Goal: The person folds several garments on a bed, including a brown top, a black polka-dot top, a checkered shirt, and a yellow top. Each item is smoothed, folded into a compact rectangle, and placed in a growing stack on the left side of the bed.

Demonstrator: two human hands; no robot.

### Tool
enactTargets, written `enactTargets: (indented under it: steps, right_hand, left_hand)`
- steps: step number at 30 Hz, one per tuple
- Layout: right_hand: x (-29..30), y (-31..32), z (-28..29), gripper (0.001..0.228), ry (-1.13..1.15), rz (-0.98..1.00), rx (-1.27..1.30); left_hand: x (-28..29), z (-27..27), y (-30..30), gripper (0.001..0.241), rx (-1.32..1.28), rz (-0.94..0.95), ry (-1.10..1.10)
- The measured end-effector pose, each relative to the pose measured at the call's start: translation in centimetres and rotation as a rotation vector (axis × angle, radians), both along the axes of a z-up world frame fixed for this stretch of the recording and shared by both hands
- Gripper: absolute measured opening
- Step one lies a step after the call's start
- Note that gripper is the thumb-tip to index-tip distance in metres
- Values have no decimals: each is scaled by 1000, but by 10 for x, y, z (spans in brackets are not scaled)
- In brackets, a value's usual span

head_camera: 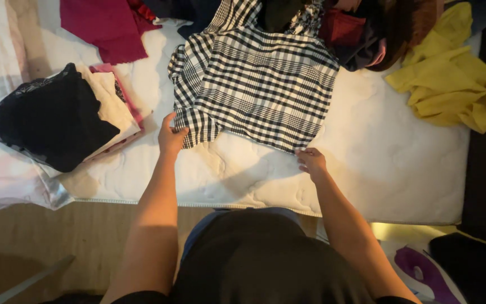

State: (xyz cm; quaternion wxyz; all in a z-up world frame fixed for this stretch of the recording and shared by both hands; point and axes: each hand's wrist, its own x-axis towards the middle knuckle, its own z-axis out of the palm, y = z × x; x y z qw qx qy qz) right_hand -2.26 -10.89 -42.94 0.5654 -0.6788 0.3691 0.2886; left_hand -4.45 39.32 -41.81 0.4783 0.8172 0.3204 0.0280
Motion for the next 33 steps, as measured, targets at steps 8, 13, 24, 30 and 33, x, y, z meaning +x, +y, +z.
enactTargets:
  steps: [8,13,24,30,33]
  right_hand:
    - [-22,-33,-22,18,-317,-263,346]
    - [-57,-60,-17,18,-364,-238,251]
    - [-186,-94,-46,11,46,-42,83]
    - [-160,-89,21,8,122,-173,337]
    - [-126,-108,19,12,75,-180,604]
  left_hand:
    - [-31,23,-3,44,-204,-79,-121]
    - [-60,31,3,34,-408,-212,-91]
    - [-190,26,17,44,-1131,-269,464]
    - [-135,59,18,44,-1135,-194,343]
    - [-83,56,13,43,-1226,-181,91]
